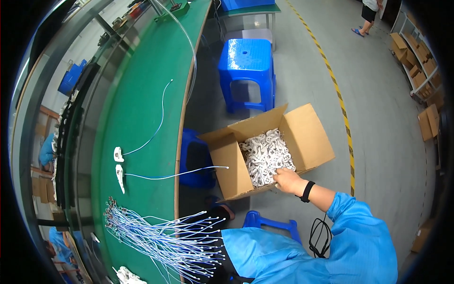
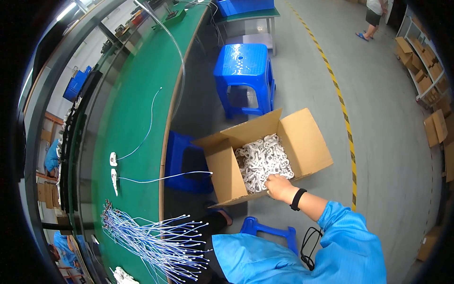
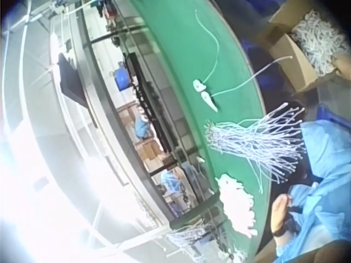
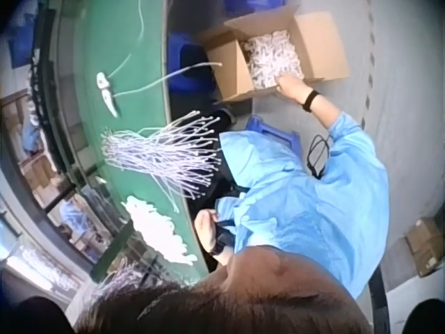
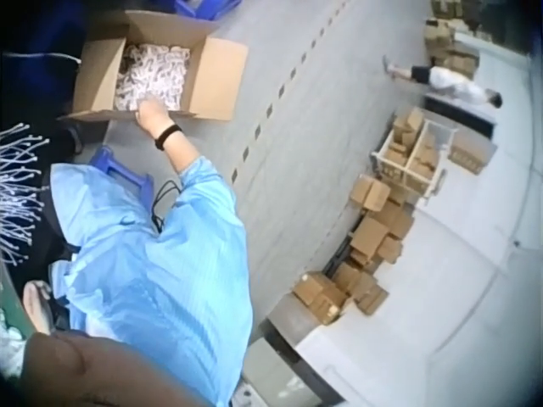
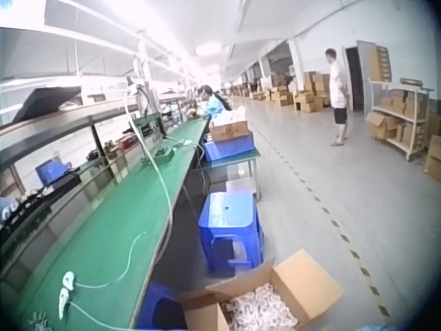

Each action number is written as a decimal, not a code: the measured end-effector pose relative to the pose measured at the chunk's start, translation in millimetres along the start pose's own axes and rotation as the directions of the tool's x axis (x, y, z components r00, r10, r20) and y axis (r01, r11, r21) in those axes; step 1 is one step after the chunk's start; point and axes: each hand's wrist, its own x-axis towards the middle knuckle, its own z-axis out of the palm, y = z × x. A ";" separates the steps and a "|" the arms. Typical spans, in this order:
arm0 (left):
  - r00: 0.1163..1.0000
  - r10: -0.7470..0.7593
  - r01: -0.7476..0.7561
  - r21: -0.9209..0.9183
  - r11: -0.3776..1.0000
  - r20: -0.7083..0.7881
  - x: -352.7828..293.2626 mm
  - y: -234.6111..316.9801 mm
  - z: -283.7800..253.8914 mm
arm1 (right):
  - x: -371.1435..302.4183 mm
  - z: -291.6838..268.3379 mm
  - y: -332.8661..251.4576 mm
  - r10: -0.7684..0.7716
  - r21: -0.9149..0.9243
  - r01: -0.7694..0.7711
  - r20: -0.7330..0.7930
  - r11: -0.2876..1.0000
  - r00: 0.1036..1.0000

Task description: The person is assembling wiring harnesses onto white plastic components at a factory workbench.

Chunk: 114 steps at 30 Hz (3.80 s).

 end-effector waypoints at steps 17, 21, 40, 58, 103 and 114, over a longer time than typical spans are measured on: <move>0.932 -0.358 0.363 -0.104 0.926 0.061 2.8 -10.1 -27.0 | 241.5 49.5 -132.2 0.039 0.152 -0.040 0.010 0.988 0.999; 0.910 -0.415 0.408 -0.129 0.904 -0.026 12.3 -2.0 -35.2 | 288.6 124.2 -153.8 0.074 -0.044 -0.081 -0.141 0.996 0.987; 0.991 0.094 -0.130 0.588 0.798 0.092 84.1 -34.9 48.2 | 15.5 -1.5 -169.5 -0.553 0.625 0.323 0.212 0.711 0.806; 0.979 0.155 -0.204 0.595 0.777 0.132 122.5 -51.6 75.6 | -4.4 25.5 -200.0 -0.841 0.778 0.490 0.089 0.393 0.533; 0.877 -0.033 -0.476 0.877 0.069 0.479 380.9 -273.9 31.9 | 244.8 361.9 -483.4 -0.278 0.867 -0.317 0.437 0.384 0.856; 0.820 -0.144 -0.572 0.807 -0.151 0.554 438.7 -252.4 91.0 | 154.5 271.5 -369.1 -0.737 0.706 0.519 0.006 0.482 0.676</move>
